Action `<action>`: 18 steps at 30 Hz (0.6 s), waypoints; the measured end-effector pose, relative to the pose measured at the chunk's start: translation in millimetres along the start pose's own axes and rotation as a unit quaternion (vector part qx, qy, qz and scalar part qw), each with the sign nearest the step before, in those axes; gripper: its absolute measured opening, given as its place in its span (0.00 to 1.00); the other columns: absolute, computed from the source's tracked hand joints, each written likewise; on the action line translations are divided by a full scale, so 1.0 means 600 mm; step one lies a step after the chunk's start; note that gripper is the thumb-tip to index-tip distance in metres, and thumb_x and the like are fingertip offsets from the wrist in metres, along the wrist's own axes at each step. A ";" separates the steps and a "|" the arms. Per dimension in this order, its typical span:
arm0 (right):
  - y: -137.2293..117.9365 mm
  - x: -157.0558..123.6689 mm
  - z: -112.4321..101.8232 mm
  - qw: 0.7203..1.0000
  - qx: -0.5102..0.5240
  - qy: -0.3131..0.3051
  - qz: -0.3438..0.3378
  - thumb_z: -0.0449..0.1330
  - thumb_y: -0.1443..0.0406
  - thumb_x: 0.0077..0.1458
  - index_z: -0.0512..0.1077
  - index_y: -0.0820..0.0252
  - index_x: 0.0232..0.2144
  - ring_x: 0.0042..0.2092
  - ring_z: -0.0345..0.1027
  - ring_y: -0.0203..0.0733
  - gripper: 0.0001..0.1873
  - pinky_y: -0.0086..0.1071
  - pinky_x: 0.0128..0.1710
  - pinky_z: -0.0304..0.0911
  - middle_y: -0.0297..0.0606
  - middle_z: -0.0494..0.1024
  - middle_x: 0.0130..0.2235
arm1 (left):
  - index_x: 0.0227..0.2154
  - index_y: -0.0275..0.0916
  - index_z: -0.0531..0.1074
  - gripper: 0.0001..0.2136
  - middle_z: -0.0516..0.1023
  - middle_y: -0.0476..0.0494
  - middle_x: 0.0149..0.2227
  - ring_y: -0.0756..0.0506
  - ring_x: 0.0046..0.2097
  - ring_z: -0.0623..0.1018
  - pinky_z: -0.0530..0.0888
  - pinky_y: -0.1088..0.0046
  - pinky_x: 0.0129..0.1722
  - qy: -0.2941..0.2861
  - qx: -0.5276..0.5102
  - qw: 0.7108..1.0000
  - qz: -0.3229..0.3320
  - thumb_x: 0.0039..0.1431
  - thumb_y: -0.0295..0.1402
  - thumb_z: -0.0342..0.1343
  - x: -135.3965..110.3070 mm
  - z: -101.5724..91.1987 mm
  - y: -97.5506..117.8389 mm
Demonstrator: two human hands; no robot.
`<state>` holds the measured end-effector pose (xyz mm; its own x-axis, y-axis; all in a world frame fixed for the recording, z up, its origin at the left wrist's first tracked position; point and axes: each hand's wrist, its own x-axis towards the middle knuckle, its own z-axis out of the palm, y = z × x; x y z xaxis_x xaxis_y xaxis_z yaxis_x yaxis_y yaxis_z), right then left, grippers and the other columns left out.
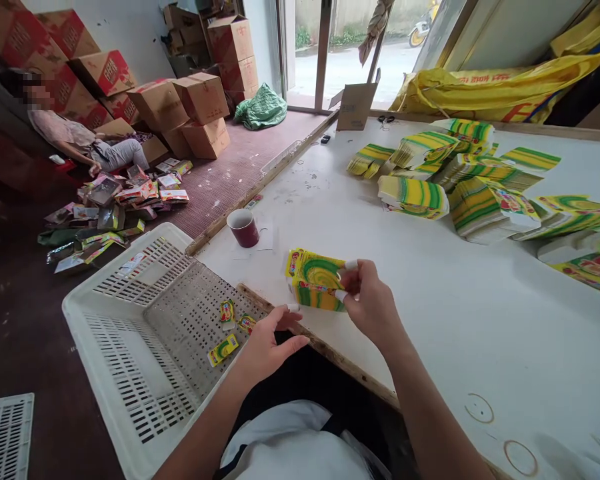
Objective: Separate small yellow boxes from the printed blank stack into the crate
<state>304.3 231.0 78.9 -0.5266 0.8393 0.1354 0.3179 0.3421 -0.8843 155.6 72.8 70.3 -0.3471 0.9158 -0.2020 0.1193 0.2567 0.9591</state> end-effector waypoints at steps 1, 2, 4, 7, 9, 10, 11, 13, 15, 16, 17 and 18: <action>-0.007 -0.011 0.001 0.999 0.048 -0.014 -0.005 0.55 0.70 0.46 0.59 0.54 0.40 0.34 0.70 0.41 0.18 0.36 0.34 0.68 0.35 0.73 0.34 | 0.45 0.40 0.73 0.23 0.79 0.38 0.49 0.40 0.47 0.79 0.74 0.62 0.49 -0.005 -0.076 0.997 -0.002 0.47 0.43 0.69 0.003 0.010 0.001; -0.015 -0.024 0.003 0.995 0.091 -0.039 -0.009 0.55 0.70 0.46 0.59 0.54 0.40 0.35 0.70 0.40 0.17 0.35 0.35 0.68 0.35 0.73 0.35 | 0.45 0.40 0.73 0.26 0.79 0.37 0.50 0.39 0.48 0.78 0.75 0.62 0.48 -0.004 -0.161 0.987 -0.001 0.45 0.47 0.69 0.006 0.020 0.004; -0.031 -0.051 0.012 0.981 0.158 -0.109 -0.004 0.56 0.70 0.48 0.60 0.54 0.40 0.35 0.70 0.38 0.16 0.33 0.35 0.69 0.34 0.73 0.35 | 0.44 0.39 0.73 0.28 0.79 0.37 0.47 0.37 0.49 0.78 0.75 0.62 0.47 0.032 -0.318 0.948 0.004 0.47 0.55 0.65 0.015 0.040 0.022; -0.053 -0.085 0.035 0.953 0.252 -0.166 0.018 0.58 0.68 0.51 0.61 0.54 0.41 0.34 0.69 0.36 0.15 0.31 0.34 0.69 0.32 0.71 0.34 | 0.38 0.39 0.73 0.25 0.79 0.41 0.37 0.38 0.45 0.78 0.75 0.61 0.46 0.138 -0.436 0.889 0.027 0.51 0.58 0.58 0.027 0.061 0.059; -0.062 -0.100 0.050 0.946 0.279 -0.166 0.020 0.60 0.67 0.51 0.61 0.54 0.42 0.36 0.69 0.37 0.16 0.31 0.35 0.69 0.33 0.71 0.35 | 0.33 0.40 0.70 0.24 0.74 0.45 0.31 0.42 0.38 0.77 0.75 0.63 0.43 0.192 -0.450 0.870 0.056 0.49 0.59 0.58 0.034 0.068 0.076; -0.064 -0.105 0.056 0.948 0.272 -0.161 0.014 0.61 0.67 0.51 0.62 0.55 0.43 0.36 0.69 0.38 0.17 0.31 0.35 0.68 0.34 0.72 0.35 | 0.31 0.41 0.68 0.24 0.71 0.47 0.29 0.44 0.35 0.75 0.75 0.65 0.40 0.215 -0.444 0.867 0.070 0.48 0.59 0.58 0.036 0.070 0.080; -0.065 -0.107 0.061 0.954 0.255 -0.155 0.006 0.61 0.67 0.50 0.63 0.55 0.43 0.36 0.68 0.38 0.16 0.31 0.35 0.68 0.33 0.72 0.35 | 0.30 0.41 0.66 0.25 0.67 0.49 0.27 0.47 0.32 0.73 0.75 0.68 0.37 0.238 -0.430 0.867 0.081 0.47 0.61 0.58 0.037 0.072 0.080; -0.062 -0.107 0.067 0.970 0.207 -0.127 -0.010 0.59 0.69 0.50 0.65 0.56 0.41 0.33 0.66 0.37 0.14 0.30 0.33 0.66 0.32 0.73 0.33 | 0.29 0.42 0.63 0.28 0.63 0.52 0.26 0.49 0.29 0.69 0.73 0.72 0.33 0.279 -0.379 0.877 0.095 0.46 0.64 0.56 0.037 0.072 0.072; -0.055 -0.103 0.066 0.979 0.170 -0.106 -0.023 0.58 0.69 0.50 0.67 0.56 0.38 0.30 0.65 0.37 0.11 0.30 0.31 0.64 0.32 0.73 0.30 | 0.30 0.43 0.64 0.31 0.65 0.50 0.28 0.48 0.30 0.70 0.74 0.71 0.34 0.282 -0.311 0.902 0.100 0.43 0.68 0.55 0.032 0.066 0.055; -0.051 -0.100 0.063 0.982 0.158 -0.098 -0.028 0.58 0.69 0.50 0.68 0.57 0.38 0.30 0.65 0.37 0.11 0.29 0.30 0.64 0.32 0.74 0.30 | 0.32 0.43 0.66 0.32 0.68 0.48 0.31 0.47 0.33 0.72 0.75 0.70 0.37 0.263 -0.283 0.916 0.105 0.41 0.69 0.56 0.029 0.062 0.047; -0.047 -0.097 0.059 0.985 0.148 -0.088 -0.032 0.58 0.69 0.51 0.69 0.57 0.39 0.29 0.66 0.37 0.11 0.29 0.30 0.65 0.33 0.75 0.30 | 0.36 0.43 0.68 0.33 0.71 0.46 0.35 0.45 0.37 0.74 0.76 0.68 0.41 0.233 -0.259 0.931 0.112 0.39 0.68 0.58 0.025 0.056 0.038; -0.044 -0.094 0.054 0.987 0.138 -0.079 -0.035 0.58 0.68 0.52 0.70 0.57 0.40 0.29 0.66 0.37 0.11 0.29 0.30 0.65 0.33 0.75 0.30 | 0.40 0.43 0.70 0.33 0.74 0.44 0.39 0.44 0.41 0.75 0.76 0.67 0.45 0.198 -0.241 0.943 0.118 0.39 0.65 0.62 0.022 0.050 0.031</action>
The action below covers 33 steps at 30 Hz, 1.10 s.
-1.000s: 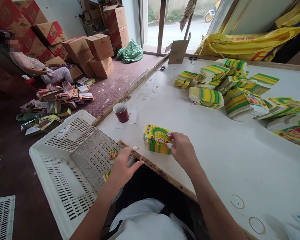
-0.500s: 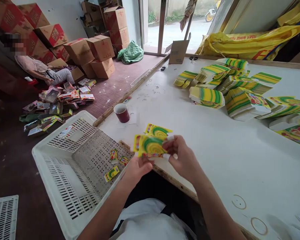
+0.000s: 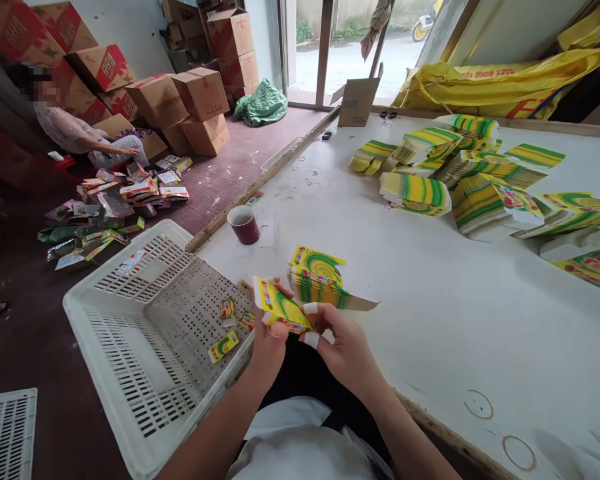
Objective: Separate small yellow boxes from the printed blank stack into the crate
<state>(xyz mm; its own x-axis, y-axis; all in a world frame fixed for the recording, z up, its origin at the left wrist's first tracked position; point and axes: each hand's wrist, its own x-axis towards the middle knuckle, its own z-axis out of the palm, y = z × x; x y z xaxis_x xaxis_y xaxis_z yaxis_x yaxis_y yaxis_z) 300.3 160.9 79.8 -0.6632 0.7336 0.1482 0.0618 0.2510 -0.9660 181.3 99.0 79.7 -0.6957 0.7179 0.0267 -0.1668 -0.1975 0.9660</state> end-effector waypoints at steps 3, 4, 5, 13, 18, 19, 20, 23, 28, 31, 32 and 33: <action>0.005 0.004 -0.017 0.998 -0.049 0.030 -0.018 0.56 0.68 0.55 0.72 0.57 0.40 0.29 0.68 0.38 0.10 0.30 0.29 0.66 0.34 0.77 0.30 | 0.46 0.45 0.72 0.30 0.78 0.46 0.41 0.45 0.43 0.78 0.77 0.69 0.44 -0.046 0.001 0.999 -0.004 0.39 0.48 0.72 0.001 -0.021 -0.003; 0.005 0.004 -0.021 0.997 -0.064 0.034 -0.027 0.54 0.68 0.56 0.73 0.57 0.39 0.29 0.69 0.39 0.10 0.30 0.30 0.66 0.35 0.78 0.30 | 0.43 0.44 0.73 0.27 0.79 0.48 0.38 0.47 0.40 0.78 0.77 0.71 0.41 -0.028 -0.004 1.000 -0.003 0.38 0.44 0.74 0.003 -0.025 -0.004; 0.006 0.005 -0.024 0.996 -0.074 0.037 -0.036 0.53 0.68 0.57 0.73 0.57 0.37 0.29 0.70 0.39 0.09 0.30 0.30 0.65 0.35 0.78 0.29 | 0.39 0.43 0.74 0.24 0.80 0.50 0.35 0.48 0.37 0.78 0.77 0.73 0.38 -0.002 -0.009 1.000 -0.003 0.36 0.41 0.75 0.004 -0.026 -0.004; 0.004 0.008 -0.026 0.990 0.084 -0.055 0.095 0.54 0.55 0.61 0.73 0.59 0.35 0.31 0.71 0.39 0.14 0.29 0.29 0.67 0.37 0.79 0.32 | 0.34 0.39 0.76 0.17 0.82 0.47 0.33 0.47 0.36 0.80 0.78 0.71 0.40 0.078 -0.018 0.996 -0.039 0.42 0.39 0.72 0.006 -0.017 -0.015; 0.008 0.007 -0.011 0.968 0.207 -0.005 0.144 0.62 0.50 0.53 0.72 0.59 0.33 0.31 0.72 0.40 0.17 0.32 0.31 0.70 0.36 0.79 0.31 | 0.34 0.38 0.78 0.16 0.83 0.45 0.34 0.45 0.38 0.80 0.77 0.70 0.41 -0.003 0.031 0.995 -0.090 0.51 0.46 0.66 -0.015 -0.015 -0.020; 0.010 0.007 -0.008 0.965 0.213 0.008 0.151 0.63 0.50 0.52 0.72 0.59 0.31 0.29 0.71 0.39 0.18 0.31 0.29 0.70 0.36 0.78 0.29 | 0.35 0.38 0.78 0.17 0.83 0.44 0.34 0.44 0.38 0.80 0.77 0.68 0.42 -0.008 0.039 0.994 -0.102 0.52 0.47 0.65 -0.020 -0.014 -0.022; 0.013 0.006 -0.006 0.965 0.211 0.020 0.153 0.64 0.50 0.51 0.72 0.59 0.29 0.27 0.70 0.38 0.17 0.31 0.28 0.69 0.35 0.78 0.27 | 0.34 0.37 0.79 0.17 0.83 0.44 0.34 0.44 0.38 0.80 0.77 0.67 0.42 -0.007 0.043 0.993 -0.112 0.52 0.48 0.64 -0.024 -0.012 -0.024; 0.018 0.003 -0.011 0.977 0.166 0.043 0.128 0.62 0.53 0.52 0.72 0.59 0.26 0.24 0.66 0.37 0.15 0.29 0.24 0.65 0.33 0.75 0.24 | 0.29 0.37 0.79 0.20 0.83 0.42 0.32 0.41 0.38 0.81 0.77 0.61 0.45 -0.022 0.047 0.990 -0.132 0.50 0.51 0.64 -0.024 -0.018 -0.022; 0.009 -0.005 -0.052 0.995 -0.070 0.047 -0.049 0.57 0.66 0.58 0.76 0.56 0.29 0.29 0.67 0.39 0.08 0.31 0.28 0.63 0.34 0.77 0.27 | 0.51 0.41 0.75 0.36 0.79 0.36 0.51 0.35 0.52 0.78 0.74 0.57 0.53 -0.153 0.053 0.983 -0.087 0.43 0.61 0.63 0.013 -0.069 0.037; -0.004 -0.008 -0.064 0.963 -0.195 0.008 -0.186 0.53 0.72 0.61 0.77 0.52 0.33 0.35 0.70 0.40 0.14 0.36 0.39 0.65 0.34 0.81 0.33 | 0.59 0.42 0.68 0.48 0.74 0.32 0.57 0.31 0.58 0.73 0.71 0.55 0.57 -0.205 0.160 0.965 -0.025 0.37 0.67 0.60 0.026 -0.089 0.084; -0.008 -0.010 -0.062 0.950 -0.222 -0.010 -0.219 0.53 0.73 0.62 0.77 0.51 0.34 0.38 0.71 0.41 0.15 0.39 0.44 0.64 0.33 0.82 0.34 | 0.59 0.42 0.67 0.48 0.73 0.32 0.58 0.30 0.59 0.72 0.69 0.54 0.58 -0.233 0.221 0.947 -0.021 0.35 0.64 0.64 0.026 -0.088 0.094; -0.012 -0.011 -0.058 0.939 -0.240 -0.025 -0.244 0.53 0.73 0.62 0.76 0.50 0.35 0.40 0.72 0.41 0.15 0.42 0.50 0.63 0.31 0.82 0.35 | 0.59 0.42 0.67 0.48 0.73 0.32 0.58 0.30 0.59 0.72 0.70 0.54 0.58 -0.266 0.282 0.921 -0.026 0.33 0.59 0.69 0.023 -0.083 0.100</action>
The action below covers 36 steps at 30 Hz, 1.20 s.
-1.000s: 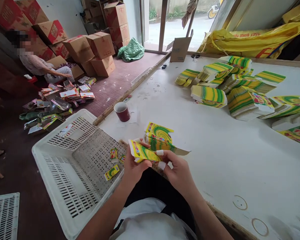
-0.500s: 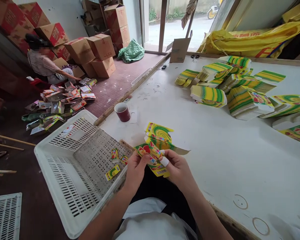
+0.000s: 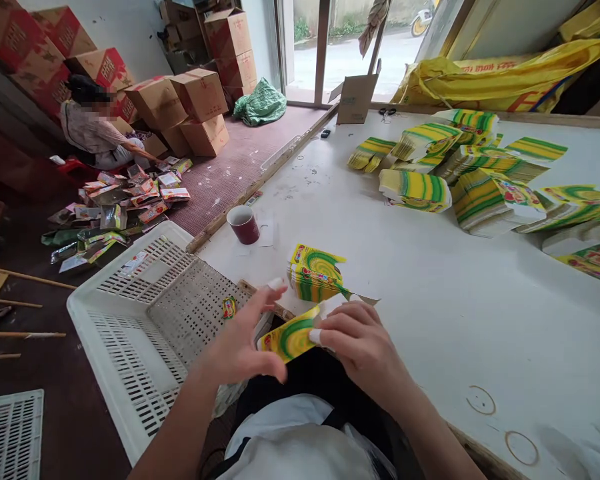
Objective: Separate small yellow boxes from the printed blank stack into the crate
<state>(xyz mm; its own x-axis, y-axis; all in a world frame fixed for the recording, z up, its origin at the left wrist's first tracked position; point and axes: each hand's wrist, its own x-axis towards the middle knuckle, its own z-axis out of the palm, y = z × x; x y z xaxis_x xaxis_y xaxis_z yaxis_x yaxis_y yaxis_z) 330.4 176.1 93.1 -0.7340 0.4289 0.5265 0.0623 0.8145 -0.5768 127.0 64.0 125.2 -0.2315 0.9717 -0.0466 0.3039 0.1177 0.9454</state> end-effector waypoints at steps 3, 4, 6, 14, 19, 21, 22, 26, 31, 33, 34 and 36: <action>-0.012 0.000 0.011 0.999 -0.015 0.021 -0.020 0.55 0.72 0.62 0.74 0.46 0.40 0.52 0.70 0.44 0.14 0.50 0.64 0.50 0.31 0.81 0.45 | 0.53 0.42 0.68 0.35 0.80 0.40 0.47 0.36 0.46 0.79 0.76 0.60 0.46 -0.064 0.124 0.989 -0.046 0.40 0.43 0.71 0.002 0.030 0.008; -0.014 -0.001 0.015 0.998 -0.006 0.057 0.007 0.56 0.70 0.61 0.73 0.46 0.45 0.57 0.67 0.46 0.14 0.53 0.65 0.48 0.34 0.79 0.51 | 0.51 0.42 0.68 0.30 0.80 0.43 0.42 0.39 0.42 0.80 0.77 0.63 0.42 -0.056 0.142 0.987 -0.055 0.44 0.39 0.69 0.003 0.043 0.005; -0.015 -0.003 0.021 0.984 0.049 0.136 0.108 0.59 0.65 0.60 0.64 0.48 0.58 0.64 0.58 0.52 0.24 0.56 0.65 0.51 0.43 0.68 0.62 | 0.51 0.42 0.66 0.25 0.79 0.46 0.38 0.41 0.38 0.79 0.76 0.66 0.38 -0.013 0.164 0.985 -0.056 0.49 0.36 0.64 0.004 0.065 -0.004; -0.009 -0.003 0.055 0.799 0.471 -0.001 0.374 0.57 0.45 0.59 0.75 0.54 0.51 0.52 0.73 0.54 0.27 0.49 0.50 0.72 0.44 0.81 0.46 | 0.54 0.43 0.60 0.28 0.75 0.37 0.50 0.37 0.49 0.78 0.75 0.60 0.45 -0.003 0.201 0.978 0.059 0.51 0.34 0.62 -0.003 0.100 -0.024; -0.010 -0.007 0.060 0.840 0.440 0.011 0.316 0.55 0.44 0.59 0.72 0.51 0.55 0.55 0.72 0.52 0.29 0.48 0.56 0.67 0.43 0.78 0.52 | 0.50 0.43 0.59 0.25 0.76 0.42 0.43 0.39 0.42 0.80 0.76 0.63 0.38 0.017 0.212 0.977 0.033 0.49 0.31 0.60 -0.001 0.098 -0.028; -0.012 -0.013 0.062 0.881 0.396 0.011 0.258 0.53 0.49 0.63 0.68 0.51 0.59 0.58 0.69 0.51 0.27 0.47 0.58 0.66 0.44 0.75 0.56 | 0.50 0.42 0.58 0.26 0.76 0.45 0.35 0.39 0.37 0.79 0.75 0.63 0.34 0.012 0.229 0.973 -0.007 0.48 0.31 0.60 0.003 0.097 -0.030; -0.013 -0.016 0.064 0.905 0.357 0.018 0.230 0.53 0.53 0.65 0.66 0.51 0.61 0.60 0.67 0.50 0.25 0.46 0.59 0.65 0.44 0.73 0.58 | 0.50 0.42 0.58 0.26 0.76 0.45 0.34 0.39 0.35 0.79 0.75 0.62 0.33 0.009 0.230 0.973 -0.012 0.48 0.30 0.59 0.006 0.098 -0.032; -0.004 -0.026 0.072 0.960 0.220 0.060 0.161 0.53 0.70 0.62 0.71 0.51 0.57 0.59 0.68 0.46 0.22 0.39 0.57 0.67 0.43 0.72 0.59 | 0.51 0.39 0.55 0.27 0.74 0.36 0.45 0.38 0.42 0.78 0.77 0.59 0.39 0.035 0.198 0.979 0.017 0.48 0.28 0.57 0.012 0.106 -0.035; 0.016 -0.035 0.071 0.967 0.194 0.079 0.147 0.53 0.74 0.60 0.70 0.48 0.58 0.57 0.70 0.45 0.27 0.38 0.54 0.71 0.43 0.72 0.60 | 0.46 0.40 0.61 0.22 0.73 0.39 0.45 0.37 0.48 0.75 0.75 0.55 0.47 0.081 0.267 0.960 0.007 0.46 0.27 0.58 0.005 0.097 -0.032; 0.022 -0.037 0.072 0.978 0.167 0.044 0.120 0.53 0.73 0.61 0.68 0.48 0.59 0.61 0.66 0.48 0.27 0.40 0.56 0.69 0.44 0.67 0.63 | 0.42 0.40 0.64 0.18 0.75 0.41 0.42 0.38 0.46 0.76 0.75 0.57 0.46 0.068 0.282 0.957 0.009 0.46 0.28 0.59 0.003 0.088 -0.030; 0.025 -0.038 0.072 0.982 0.151 0.028 0.107 0.52 0.73 0.62 0.68 0.49 0.59 0.62 0.64 0.48 0.26 0.41 0.56 0.69 0.45 0.65 0.64 | 0.42 0.40 0.65 0.18 0.76 0.41 0.41 0.38 0.46 0.77 0.75 0.57 0.46 0.059 0.286 0.956 0.010 0.47 0.29 0.60 0.004 0.084 -0.029; 0.033 -0.037 0.068 0.988 0.126 0.009 0.090 0.51 0.72 0.63 0.71 0.51 0.55 0.62 0.64 0.49 0.22 0.41 0.55 0.70 0.48 0.65 0.64 | 0.44 0.39 0.67 0.19 0.77 0.39 0.42 0.37 0.46 0.78 0.75 0.57 0.46 0.045 0.292 0.955 0.004 0.48 0.33 0.61 0.006 0.076 -0.025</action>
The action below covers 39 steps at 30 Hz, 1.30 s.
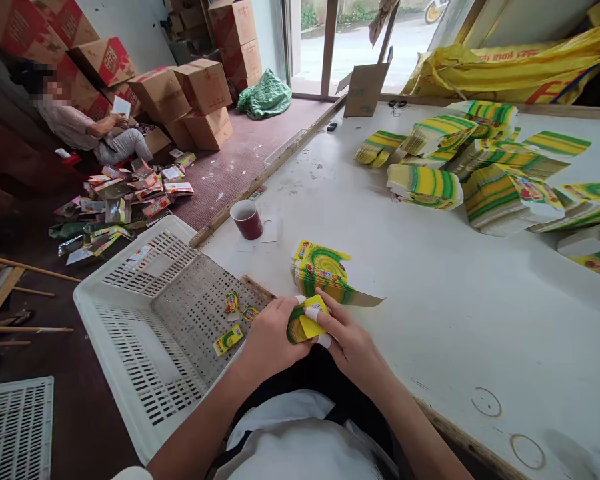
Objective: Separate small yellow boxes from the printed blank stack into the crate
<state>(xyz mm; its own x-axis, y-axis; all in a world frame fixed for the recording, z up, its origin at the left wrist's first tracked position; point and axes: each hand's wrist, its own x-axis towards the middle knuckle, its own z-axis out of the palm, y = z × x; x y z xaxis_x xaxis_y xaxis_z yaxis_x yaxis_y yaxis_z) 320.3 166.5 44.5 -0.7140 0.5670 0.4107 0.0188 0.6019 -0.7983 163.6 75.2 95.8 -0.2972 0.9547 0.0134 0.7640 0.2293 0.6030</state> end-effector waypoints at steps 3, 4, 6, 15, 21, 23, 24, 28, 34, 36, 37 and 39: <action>0.005 0.010 -0.021 0.999 -0.001 -0.037 -0.014 0.54 0.71 0.62 0.74 0.54 0.47 0.59 0.68 0.50 0.15 0.42 0.52 0.72 0.52 0.69 0.61 | 0.48 0.39 0.67 0.24 0.79 0.39 0.44 0.36 0.46 0.79 0.76 0.58 0.46 -0.022 -0.004 1.000 -0.019 0.47 0.37 0.64 0.008 -0.012 0.002; 0.005 0.014 -0.029 0.998 0.009 -0.058 -0.015 0.55 0.71 0.62 0.75 0.54 0.45 0.57 0.69 0.50 0.13 0.41 0.51 0.72 0.51 0.70 0.59 | 0.48 0.39 0.68 0.25 0.80 0.39 0.44 0.36 0.46 0.79 0.76 0.58 0.46 -0.033 -0.005 0.999 -0.024 0.46 0.37 0.65 0.010 -0.015 0.004; 0.002 0.021 -0.041 0.995 0.031 -0.097 -0.007 0.56 0.70 0.60 0.75 0.53 0.43 0.54 0.71 0.48 0.12 0.41 0.49 0.72 0.48 0.71 0.56 | 0.49 0.39 0.68 0.27 0.80 0.39 0.45 0.36 0.46 0.80 0.76 0.58 0.46 -0.047 0.001 0.999 -0.023 0.44 0.36 0.66 0.013 -0.017 0.008; -0.013 0.042 -0.023 0.995 0.019 0.038 0.093 0.61 0.64 0.56 0.66 0.57 0.53 0.47 0.73 0.49 0.21 0.43 0.45 0.71 0.46 0.76 0.47 | 0.50 0.41 0.68 0.25 0.79 0.39 0.47 0.37 0.48 0.79 0.75 0.58 0.49 0.054 0.049 0.997 -0.023 0.47 0.36 0.65 -0.003 -0.034 -0.032; 0.040 0.103 -0.066 0.941 -0.242 0.088 0.219 0.61 0.65 0.54 0.76 0.60 0.37 0.40 0.70 0.52 0.08 0.43 0.39 0.68 0.46 0.75 0.39 | 0.48 0.39 0.69 0.26 0.77 0.37 0.49 0.33 0.52 0.76 0.72 0.51 0.53 0.149 0.099 0.980 -0.085 0.47 0.41 0.67 -0.013 -0.081 -0.097; 0.052 0.114 -0.065 0.935 -0.263 0.045 0.235 0.61 0.67 0.54 0.77 0.60 0.34 0.40 0.70 0.52 0.06 0.43 0.40 0.67 0.46 0.75 0.37 | 0.47 0.39 0.71 0.21 0.78 0.38 0.47 0.36 0.50 0.77 0.74 0.56 0.51 0.121 0.061 0.987 -0.081 0.51 0.41 0.64 -0.016 -0.076 -0.097; 0.054 0.116 -0.062 0.935 -0.263 0.037 0.235 0.59 0.68 0.54 0.77 0.60 0.33 0.39 0.69 0.51 0.06 0.42 0.40 0.67 0.46 0.75 0.36 | 0.46 0.39 0.72 0.19 0.78 0.39 0.47 0.37 0.49 0.78 0.75 0.57 0.51 0.104 0.043 0.991 -0.079 0.53 0.41 0.62 -0.017 -0.070 -0.094; 0.053 0.110 -0.050 0.936 -0.263 0.032 0.231 0.59 0.68 0.56 0.77 0.60 0.36 0.40 0.69 0.51 0.07 0.42 0.40 0.66 0.46 0.75 0.39 | 0.46 0.39 0.73 0.17 0.80 0.39 0.46 0.39 0.50 0.79 0.74 0.58 0.53 0.053 -0.005 0.995 -0.083 0.55 0.39 0.61 -0.016 -0.041 -0.083; 0.051 0.102 -0.050 0.940 -0.257 0.038 0.221 0.63 0.68 0.51 0.74 0.62 0.37 0.41 0.69 0.51 0.08 0.41 0.40 0.66 0.46 0.74 0.39 | 0.47 0.37 0.74 0.17 0.81 0.38 0.47 0.39 0.50 0.79 0.74 0.57 0.53 0.035 -0.056 0.993 -0.094 0.55 0.37 0.61 -0.005 -0.020 -0.074; 0.053 0.102 -0.048 0.942 -0.254 0.048 0.216 0.63 0.69 0.50 0.72 0.60 0.35 0.40 0.69 0.51 0.07 0.41 0.40 0.66 0.45 0.73 0.39 | 0.46 0.38 0.74 0.16 0.81 0.39 0.46 0.40 0.49 0.79 0.74 0.58 0.53 0.030 -0.071 0.993 -0.089 0.54 0.36 0.62 -0.003 -0.017 -0.068; 0.054 0.102 -0.047 0.943 -0.252 0.055 0.212 0.63 0.69 0.50 0.71 0.60 0.35 0.40 0.69 0.51 0.08 0.42 0.40 0.66 0.44 0.73 0.38 | 0.45 0.39 0.75 0.16 0.82 0.40 0.45 0.40 0.48 0.80 0.74 0.59 0.53 0.026 -0.077 0.993 -0.088 0.54 0.36 0.62 -0.003 -0.015 -0.064; 0.055 0.103 -0.043 0.945 -0.247 0.067 0.203 0.62 0.69 0.49 0.69 0.58 0.34 0.40 0.68 0.50 0.08 0.42 0.40 0.66 0.43 0.72 0.38 | 0.44 0.40 0.75 0.15 0.82 0.41 0.44 0.40 0.47 0.80 0.75 0.60 0.51 0.019 -0.087 0.992 -0.089 0.53 0.36 0.62 -0.004 -0.015 -0.056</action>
<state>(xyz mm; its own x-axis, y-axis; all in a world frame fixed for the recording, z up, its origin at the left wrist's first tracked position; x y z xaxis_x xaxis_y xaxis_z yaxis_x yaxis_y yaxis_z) 295.2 235.9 54.8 -0.4827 0.8543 0.1928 0.6203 0.4889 -0.6134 133.5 63.3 82.6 -0.4427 0.8933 -0.0776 0.5881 0.3546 0.7269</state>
